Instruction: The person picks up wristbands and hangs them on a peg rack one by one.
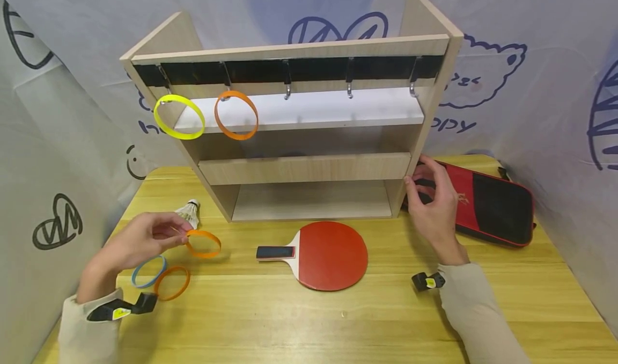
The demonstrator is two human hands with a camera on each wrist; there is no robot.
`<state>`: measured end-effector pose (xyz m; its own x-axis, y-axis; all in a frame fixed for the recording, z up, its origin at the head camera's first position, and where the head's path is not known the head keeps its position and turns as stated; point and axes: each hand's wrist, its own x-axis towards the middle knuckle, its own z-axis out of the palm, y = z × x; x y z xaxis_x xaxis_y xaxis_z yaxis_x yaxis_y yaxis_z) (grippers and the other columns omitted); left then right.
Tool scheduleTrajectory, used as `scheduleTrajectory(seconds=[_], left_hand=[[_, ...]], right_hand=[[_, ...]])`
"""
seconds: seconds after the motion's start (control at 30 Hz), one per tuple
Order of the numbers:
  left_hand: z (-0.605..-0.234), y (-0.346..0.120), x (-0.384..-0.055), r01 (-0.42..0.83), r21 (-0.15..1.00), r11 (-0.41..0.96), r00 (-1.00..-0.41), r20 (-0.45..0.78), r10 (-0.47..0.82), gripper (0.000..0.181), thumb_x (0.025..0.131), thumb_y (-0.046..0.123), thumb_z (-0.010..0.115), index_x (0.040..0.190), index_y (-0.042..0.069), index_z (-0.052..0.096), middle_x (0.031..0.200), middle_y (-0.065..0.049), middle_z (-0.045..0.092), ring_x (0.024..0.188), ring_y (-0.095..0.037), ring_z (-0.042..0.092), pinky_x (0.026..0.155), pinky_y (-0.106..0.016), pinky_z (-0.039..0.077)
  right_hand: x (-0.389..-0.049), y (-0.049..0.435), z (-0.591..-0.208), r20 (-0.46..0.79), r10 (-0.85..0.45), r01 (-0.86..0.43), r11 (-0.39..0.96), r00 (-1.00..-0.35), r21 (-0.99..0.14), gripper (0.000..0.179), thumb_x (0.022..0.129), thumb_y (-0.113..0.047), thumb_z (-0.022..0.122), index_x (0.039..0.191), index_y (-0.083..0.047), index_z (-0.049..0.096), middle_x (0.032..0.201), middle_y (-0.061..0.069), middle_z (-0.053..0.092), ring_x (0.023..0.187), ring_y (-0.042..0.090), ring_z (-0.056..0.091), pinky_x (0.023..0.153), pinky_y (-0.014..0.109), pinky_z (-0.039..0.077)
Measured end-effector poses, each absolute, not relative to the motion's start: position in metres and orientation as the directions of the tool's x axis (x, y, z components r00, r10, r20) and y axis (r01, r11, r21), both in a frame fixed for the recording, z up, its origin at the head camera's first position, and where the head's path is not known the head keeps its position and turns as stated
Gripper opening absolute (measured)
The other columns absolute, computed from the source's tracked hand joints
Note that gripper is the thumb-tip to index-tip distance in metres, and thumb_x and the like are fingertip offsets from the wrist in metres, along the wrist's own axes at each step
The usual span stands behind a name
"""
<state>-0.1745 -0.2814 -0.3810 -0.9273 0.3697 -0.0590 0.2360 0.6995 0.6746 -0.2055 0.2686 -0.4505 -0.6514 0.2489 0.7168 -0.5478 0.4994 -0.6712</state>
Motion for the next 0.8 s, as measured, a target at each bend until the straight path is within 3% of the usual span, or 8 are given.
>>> scheduleTrajectory(seconds=[0.5, 0.8], left_hand=[[-0.368, -0.219, -0.188, 0.335, 0.853, 0.400, -0.891, 0.148, 0.430, 0.019, 0.098, -0.002, 0.078, 0.117, -0.001, 0.076, 0.112, -0.018, 0.079, 0.096, -0.012, 0.078, 0.088, -0.023, 0.066], [-0.349, -0.177, -0.177, 0.466, 0.880, 0.090, -0.829, 0.399, 0.392, 0.022, 0.094, -0.010, 0.078, 0.115, -0.011, 0.073, 0.108, 0.005, 0.080, 0.096, -0.013, 0.080, 0.088, -0.028, 0.067]], right_hand=[[-0.205, 0.270, -0.451, 0.697, 0.240, -0.537, 0.488, -0.675, -0.688, 0.053, 0.095, 0.012, 0.074, 0.146, 0.002, 0.063, 0.117, -0.023, 0.066, 0.105, -0.002, 0.065, 0.087, 0.004, 0.054], [-0.207, 0.268, -0.452, 0.725, 0.257, -0.555, 0.499, -0.639, -0.665, 0.056, 0.089, 0.023, 0.071, 0.142, 0.008, 0.063, 0.115, -0.018, 0.065, 0.103, -0.006, 0.063, 0.086, 0.002, 0.052]])
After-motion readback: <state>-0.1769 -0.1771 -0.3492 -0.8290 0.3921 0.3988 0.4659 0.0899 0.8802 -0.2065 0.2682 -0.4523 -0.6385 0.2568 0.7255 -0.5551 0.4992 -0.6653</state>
